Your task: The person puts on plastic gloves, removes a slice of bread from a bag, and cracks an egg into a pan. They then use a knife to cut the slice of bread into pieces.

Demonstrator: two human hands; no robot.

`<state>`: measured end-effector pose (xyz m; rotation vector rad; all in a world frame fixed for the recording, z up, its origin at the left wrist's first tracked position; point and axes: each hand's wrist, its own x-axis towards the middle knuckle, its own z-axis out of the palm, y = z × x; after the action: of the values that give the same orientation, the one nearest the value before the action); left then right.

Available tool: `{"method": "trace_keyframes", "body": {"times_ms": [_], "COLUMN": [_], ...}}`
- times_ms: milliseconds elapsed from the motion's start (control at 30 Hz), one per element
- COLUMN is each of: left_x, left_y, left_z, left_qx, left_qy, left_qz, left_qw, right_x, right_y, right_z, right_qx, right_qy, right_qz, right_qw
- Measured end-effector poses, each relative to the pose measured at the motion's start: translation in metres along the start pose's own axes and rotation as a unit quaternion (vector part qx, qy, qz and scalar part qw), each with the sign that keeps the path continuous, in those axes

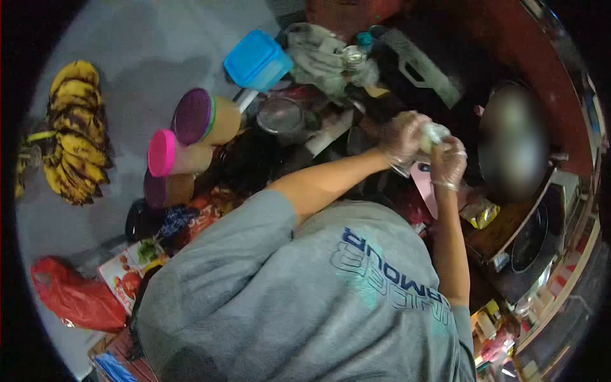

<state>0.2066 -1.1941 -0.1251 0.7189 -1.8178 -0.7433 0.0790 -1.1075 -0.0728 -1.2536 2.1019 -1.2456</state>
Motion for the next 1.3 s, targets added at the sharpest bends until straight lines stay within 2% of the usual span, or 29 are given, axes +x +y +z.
{"method": "trace_keyframes", "body": {"times_ms": [33, 100, 133, 200, 267, 300, 367, 467, 533, 600, 633, 667, 700, 733, 800, 833, 867, 933, 1000, 1067, 1133, 1167, 1200, 1300], "left_x": [0.004, 0.008, 0.007, 0.005, 0.005, 0.0, 0.003, 0.01, 0.017, 0.016, 0.015, 0.015, 0.019, 0.018, 0.016, 0.015, 0.015, 0.02, 0.021, 0.025, 0.027, 0.028, 0.03, 0.034], "left_y": [0.011, 0.011, 0.007, 0.003, 0.004, -0.009, -0.005, 0.006, 0.019, 0.021, 0.016, 0.011, 0.01, 0.013, 0.022, 0.026, 0.028, 0.039, 0.044, 0.044, 0.045, 0.045, 0.048, 0.063], "left_z": [-0.004, -0.007, -0.008, -0.011, -0.015, -0.008, -0.011, -0.012, -0.012, -0.008, -0.005, -0.002, -0.005, -0.007, -0.012, -0.01, -0.008, -0.007, -0.004, 0.002, 0.002, 0.002, -0.001, -0.008], "left_qx": [0.002, 0.001, 0.003, -0.041, -0.01, -0.006, -0.019, -0.038, -0.024, -0.011, -0.018, -0.025, -0.085, -0.084, -0.146, -0.168, -0.166, -0.056, -0.097, -0.101, -0.108, -0.117, -0.126, -0.113], "left_qy": [-0.003, -0.02, -0.015, -0.041, -0.047, -0.06, -0.065, -0.084, -0.077, -0.072, -0.058, -0.044, -0.029, -0.026, 0.004, 0.024, 0.027, 0.028, 0.004, 0.078, 0.091, 0.102, 0.114, 0.12], "left_qz": [0.021, 0.066, 0.059, 0.106, 0.115, 0.094, 0.042, 0.028, 0.036, 0.042, 0.023, 0.003, -0.016, -0.018, -0.157, -0.191, -0.193, -0.12, -0.132, -0.159, -0.175, -0.191, -0.208, -0.191], "left_qw": [1.0, 0.998, 0.998, 0.993, 0.992, 0.994, 0.997, 0.995, 0.996, 0.996, 0.998, 0.999, 0.996, 0.996, 0.977, 0.967, 0.967, 0.991, 0.986, 0.979, 0.974, 0.969, 0.963, 0.968], "right_x": [-0.001, 0.006, 0.013, 0.017, 0.02, 0.017, 0.012, 0.012, 0.016, 0.017, 0.018, 0.018, 0.02, 0.021, 0.022, 0.02, 0.018, 0.017, 0.02, 0.024, 0.023, 0.029, 0.027, 0.018], "right_y": [-0.005, 0.007, 0.014, 0.04, 0.075, 0.071, 0.059, 0.06, 0.052, 0.044, 0.034, 0.035, 0.04, 0.044, 0.045, 0.041, 0.037, 0.035, 0.033, 0.036, 0.01, 0.03, 0.028, 0.008], "right_z": [0.001, -0.002, -0.006, -0.012, -0.017, -0.023, -0.038, -0.03, -0.034, -0.032, -0.036, -0.037, -0.038, -0.04, -0.042, -0.042, -0.04, -0.037, -0.04, -0.049, -0.068, -0.072, -0.076, -0.088], "right_qx": [0.08, 0.048, -0.021, 0.081, 0.119, 0.118, 0.166, 0.242, 0.195, 0.173, 0.189, 0.188, 0.228, 0.267, 0.268, 0.271, 0.275, 0.23, 0.199, 0.233, 0.235, 0.206, 0.207, 0.264], "right_qy": [-0.003, -0.011, -0.021, -0.032, -0.028, -0.031, -0.097, -0.088, -0.122, -0.139, -0.143, -0.145, -0.126, -0.107, -0.089, -0.088, -0.087, -0.087, -0.13, -0.038, 0.001, 0.012, 0.009, -0.079], "right_qz": [0.025, 0.001, -0.033, -0.031, -0.012, -0.015, 0.109, 0.093, 0.087, 0.006, 0.079, 0.079, 0.118, 0.157, 0.162, 0.152, 0.142, 0.121, 0.039, 0.036, 0.132, 0.035, 0.033, 0.093], "right_qw": [0.996, 0.999, 0.999, 0.996, 0.992, 0.992, 0.975, 0.962, 0.969, 0.975, 0.968, 0.968, 0.958, 0.945, 0.945, 0.946, 0.947, 0.962, 0.97, 0.971, 0.963, 0.978, 0.978, 0.957]}}
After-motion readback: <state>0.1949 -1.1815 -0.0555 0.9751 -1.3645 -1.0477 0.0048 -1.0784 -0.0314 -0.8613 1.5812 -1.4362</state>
